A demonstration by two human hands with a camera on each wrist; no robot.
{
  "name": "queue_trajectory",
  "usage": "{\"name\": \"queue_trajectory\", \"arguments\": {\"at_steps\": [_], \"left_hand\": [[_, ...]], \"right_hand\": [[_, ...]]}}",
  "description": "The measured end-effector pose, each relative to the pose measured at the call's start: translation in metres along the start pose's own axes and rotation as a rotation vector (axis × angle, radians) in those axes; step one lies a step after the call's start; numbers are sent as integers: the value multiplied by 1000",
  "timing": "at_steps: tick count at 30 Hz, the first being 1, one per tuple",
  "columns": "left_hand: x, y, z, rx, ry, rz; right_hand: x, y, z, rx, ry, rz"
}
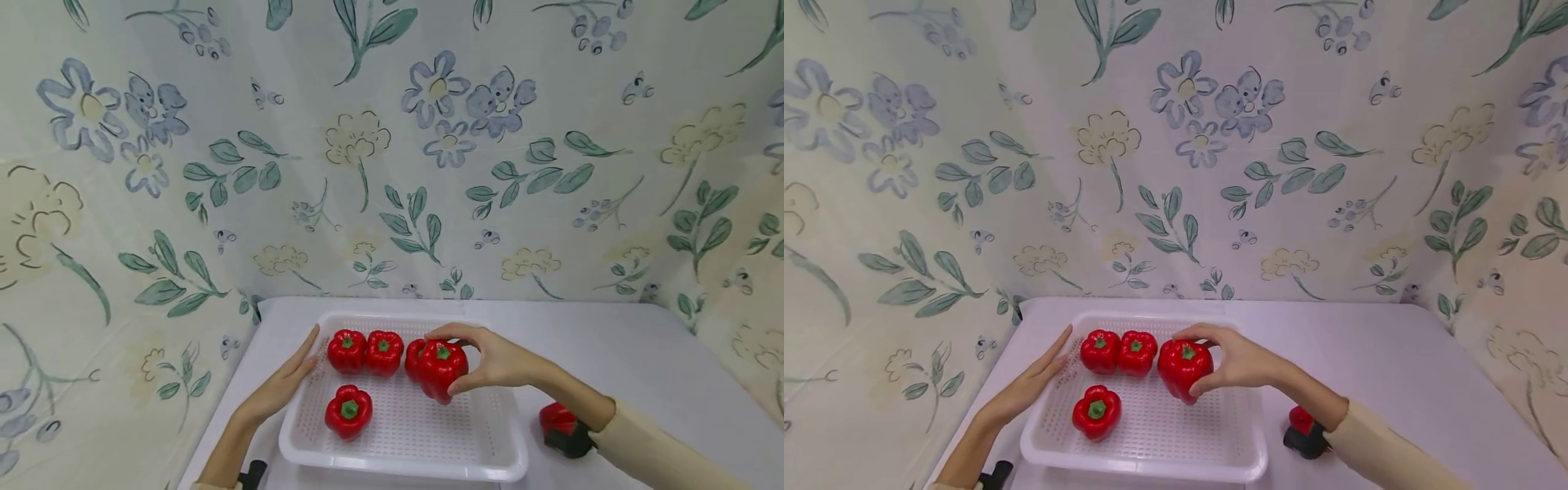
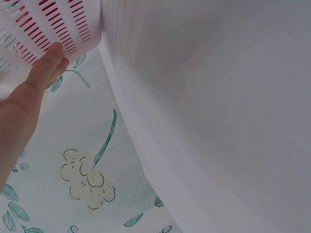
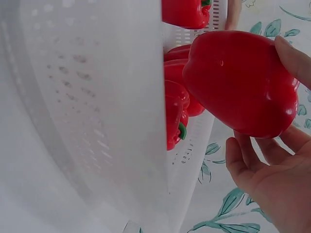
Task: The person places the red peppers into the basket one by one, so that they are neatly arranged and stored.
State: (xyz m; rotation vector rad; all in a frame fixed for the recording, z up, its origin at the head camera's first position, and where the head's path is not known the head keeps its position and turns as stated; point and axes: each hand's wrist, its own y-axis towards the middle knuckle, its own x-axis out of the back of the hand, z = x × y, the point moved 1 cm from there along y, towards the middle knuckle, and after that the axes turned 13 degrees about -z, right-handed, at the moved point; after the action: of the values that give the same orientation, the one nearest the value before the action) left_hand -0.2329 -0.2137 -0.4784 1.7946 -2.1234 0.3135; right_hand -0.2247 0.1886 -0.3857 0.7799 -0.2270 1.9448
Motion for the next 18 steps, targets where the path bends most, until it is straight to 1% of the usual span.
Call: {"name": "queue_trajectory", "arguments": {"at_steps": [4,7,14,18], "left_hand": [[-1,1,-1,4,-1,4],[-2,2,-1,5,-5,2],[-4,2,0,0,0,8],[-1,2,1,-8,-10,5]], "right_hand": [[-5,10,2,54,-3,41],[-10,17,2,61,0,68],[-24,27,0,-4,27,151],[-28,31,3,-10,42,181]]}}
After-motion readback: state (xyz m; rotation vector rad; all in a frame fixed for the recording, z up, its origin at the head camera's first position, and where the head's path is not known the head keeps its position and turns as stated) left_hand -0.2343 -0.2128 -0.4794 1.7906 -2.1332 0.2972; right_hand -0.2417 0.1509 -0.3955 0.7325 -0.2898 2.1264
